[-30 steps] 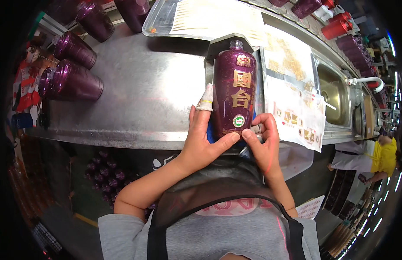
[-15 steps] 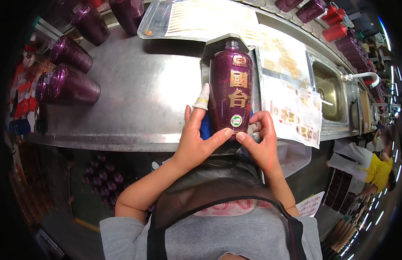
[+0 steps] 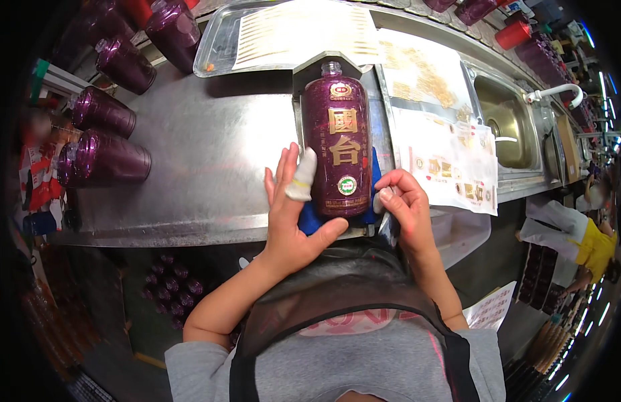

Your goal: Applying decorative labels and brand stickers to purple bottles on a manufacturing production line.

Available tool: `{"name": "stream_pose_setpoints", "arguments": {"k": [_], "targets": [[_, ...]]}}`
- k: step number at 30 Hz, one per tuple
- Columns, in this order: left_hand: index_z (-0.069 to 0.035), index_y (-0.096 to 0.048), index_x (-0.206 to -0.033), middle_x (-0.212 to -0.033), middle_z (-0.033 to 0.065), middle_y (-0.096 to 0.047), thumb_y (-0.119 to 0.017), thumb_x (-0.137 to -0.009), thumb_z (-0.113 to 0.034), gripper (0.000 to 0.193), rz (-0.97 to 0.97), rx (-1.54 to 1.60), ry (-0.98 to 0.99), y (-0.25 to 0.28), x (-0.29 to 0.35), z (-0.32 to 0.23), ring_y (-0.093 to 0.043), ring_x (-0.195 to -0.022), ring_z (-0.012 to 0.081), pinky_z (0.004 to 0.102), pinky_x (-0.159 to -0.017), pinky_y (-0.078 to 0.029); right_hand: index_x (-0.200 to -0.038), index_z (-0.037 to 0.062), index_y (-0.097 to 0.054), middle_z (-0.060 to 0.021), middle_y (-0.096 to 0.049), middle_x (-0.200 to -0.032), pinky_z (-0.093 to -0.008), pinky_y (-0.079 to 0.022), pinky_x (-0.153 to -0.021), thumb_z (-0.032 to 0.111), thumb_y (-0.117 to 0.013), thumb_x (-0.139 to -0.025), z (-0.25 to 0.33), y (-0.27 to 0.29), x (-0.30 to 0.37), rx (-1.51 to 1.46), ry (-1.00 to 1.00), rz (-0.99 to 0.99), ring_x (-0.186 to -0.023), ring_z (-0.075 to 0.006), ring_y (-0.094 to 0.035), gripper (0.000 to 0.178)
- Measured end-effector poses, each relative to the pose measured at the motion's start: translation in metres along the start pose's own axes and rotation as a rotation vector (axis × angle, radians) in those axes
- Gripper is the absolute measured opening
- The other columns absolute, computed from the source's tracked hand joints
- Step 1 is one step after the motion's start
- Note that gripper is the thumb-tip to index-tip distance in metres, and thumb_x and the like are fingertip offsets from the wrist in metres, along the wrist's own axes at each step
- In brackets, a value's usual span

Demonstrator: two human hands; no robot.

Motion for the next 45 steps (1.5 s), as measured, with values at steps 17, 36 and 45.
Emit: {"name": "stream_pose_setpoints", "arguments": {"k": [17,36,45], "targets": [[-0.025,-0.072,-0.110,-0.153,0.0168,-0.028,-0.071,-0.076,-0.038,0.037,0.133,-0.490,-0.254,0.011,0.009,-0.012,-0.013,-0.143,0.0420,0.0636,-0.107,0.006,-0.108,0.0023,-0.050,-0.0043,-0.055,-0.100,-0.0218,-0.044,-0.079,-0.003,-0.060,-0.082,0.025,-0.016,0.022,-0.278,0.092,-0.220,-0.087,-0.0080,-0.054,0.028],[0.000,-0.045,-0.137,-0.139,0.0221,-0.047,-0.075,-0.064,-0.011,0.080,0.037,-0.219,-0.228,0.008,-0.016,-0.019,-0.042,-0.133,0.0353,0.0594,-0.112,-0.007,-0.103,-0.0017,-0.059,-0.0040,-0.062,-0.088,-0.0230,-0.047,-0.075,0.002,-0.060,-0.083,0.025,0.042,-0.029,-0.120,0.120,-0.351,-0.079,-0.0100,-0.058,0.021],[-0.003,-0.044,-0.139,-0.142,0.0198,-0.045,-0.078,-0.069,-0.024,0.081,0.165,-0.168,-0.331,0.014,-0.027,-0.025,-0.037,-0.136,0.0368,0.0596,-0.112,-0.006,-0.078,0.0003,-0.064,-0.0073,-0.064,-0.073,-0.0280,-0.046,-0.067,0.031,-0.072,-0.078,0.054,0.061,-0.195,0.583,0.319,-0.428,-0.068,-0.0135,-0.057,0.032]]}}
Point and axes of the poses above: each hand's wrist, its own x-axis away from the middle knuckle, its own y-axis out of the back of the hand, z = x × y, the point moved 2 cm from there along -x, towards the middle knuckle
